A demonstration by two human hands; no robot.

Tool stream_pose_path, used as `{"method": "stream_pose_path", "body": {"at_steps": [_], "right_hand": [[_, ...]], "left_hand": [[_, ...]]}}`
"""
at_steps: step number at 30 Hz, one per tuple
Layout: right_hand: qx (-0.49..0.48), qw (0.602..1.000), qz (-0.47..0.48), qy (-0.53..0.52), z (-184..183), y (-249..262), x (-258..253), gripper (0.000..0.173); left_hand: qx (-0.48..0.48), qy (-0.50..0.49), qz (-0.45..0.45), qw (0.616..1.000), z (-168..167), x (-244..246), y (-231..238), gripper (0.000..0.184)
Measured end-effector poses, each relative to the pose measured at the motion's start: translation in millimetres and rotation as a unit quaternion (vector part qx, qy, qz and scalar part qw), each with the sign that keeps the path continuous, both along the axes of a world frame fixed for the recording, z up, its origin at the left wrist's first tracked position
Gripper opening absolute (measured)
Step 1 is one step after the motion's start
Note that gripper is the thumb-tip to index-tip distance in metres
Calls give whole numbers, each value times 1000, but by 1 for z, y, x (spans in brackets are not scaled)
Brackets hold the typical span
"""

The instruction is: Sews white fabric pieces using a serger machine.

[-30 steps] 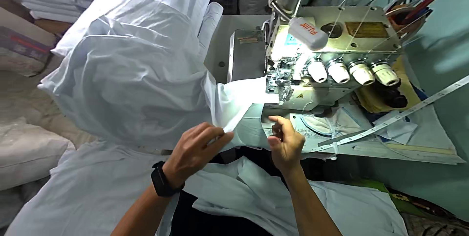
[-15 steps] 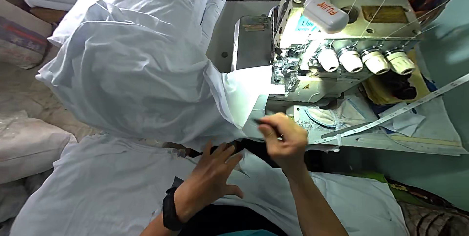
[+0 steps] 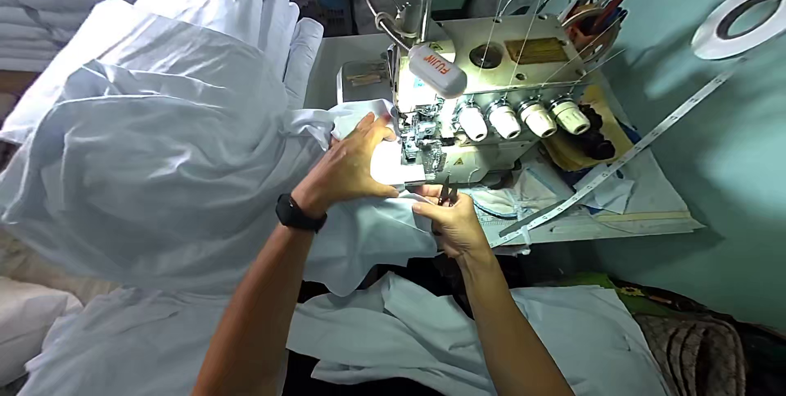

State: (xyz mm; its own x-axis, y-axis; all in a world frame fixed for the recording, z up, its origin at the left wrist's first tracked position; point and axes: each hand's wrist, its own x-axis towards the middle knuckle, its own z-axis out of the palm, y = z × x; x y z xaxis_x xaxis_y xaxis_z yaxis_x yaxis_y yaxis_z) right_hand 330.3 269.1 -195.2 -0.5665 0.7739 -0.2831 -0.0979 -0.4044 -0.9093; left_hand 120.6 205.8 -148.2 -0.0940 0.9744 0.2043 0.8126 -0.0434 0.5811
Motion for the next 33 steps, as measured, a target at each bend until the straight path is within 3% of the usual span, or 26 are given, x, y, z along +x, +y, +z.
{"method": "stream_pose_path", "body": {"at_steps": [2,6,10,13,16,19,22,25,27,30,33], "right_hand": [[-29,999,-25,25,-3,-1,-4,21],[-20,996,-64,59,-4,-10,-10,21],[12,988,-135,69,-7,-15,-15,17],[60,986,-147,43,-11,-14,-1,10],[159,972,-174,3,-16,-11,17,13],[306,934,-186,9,-17,-15,19,12],[426,888,-175,11,-18,-20,9,14],[448,877,-176,0,-26,-23,2,17],[438,884,-166,6,-32,-26,1,28],[437,894,-99,-3,-34,-32,4,39],[481,877,-7,12,-30,-33,16,23]], "left_hand": [[24,-60,-32,997,0,-20,0,62],[61,-83,8,995,0,-30,5,41],[58,24,147,987,9,-26,20,28],[37,141,224,964,26,4,14,21],[111,199,175,958,30,49,-16,22],[183,218,58,957,-1,72,-23,29],[237,250,-15,939,-37,54,-22,12],[271,259,-35,926,-45,41,-23,13],[275,263,-40,924,-45,40,-22,14],[279,182,-50,942,-40,43,-27,14],[276,-18,-51,960,-10,55,-35,15]]}}
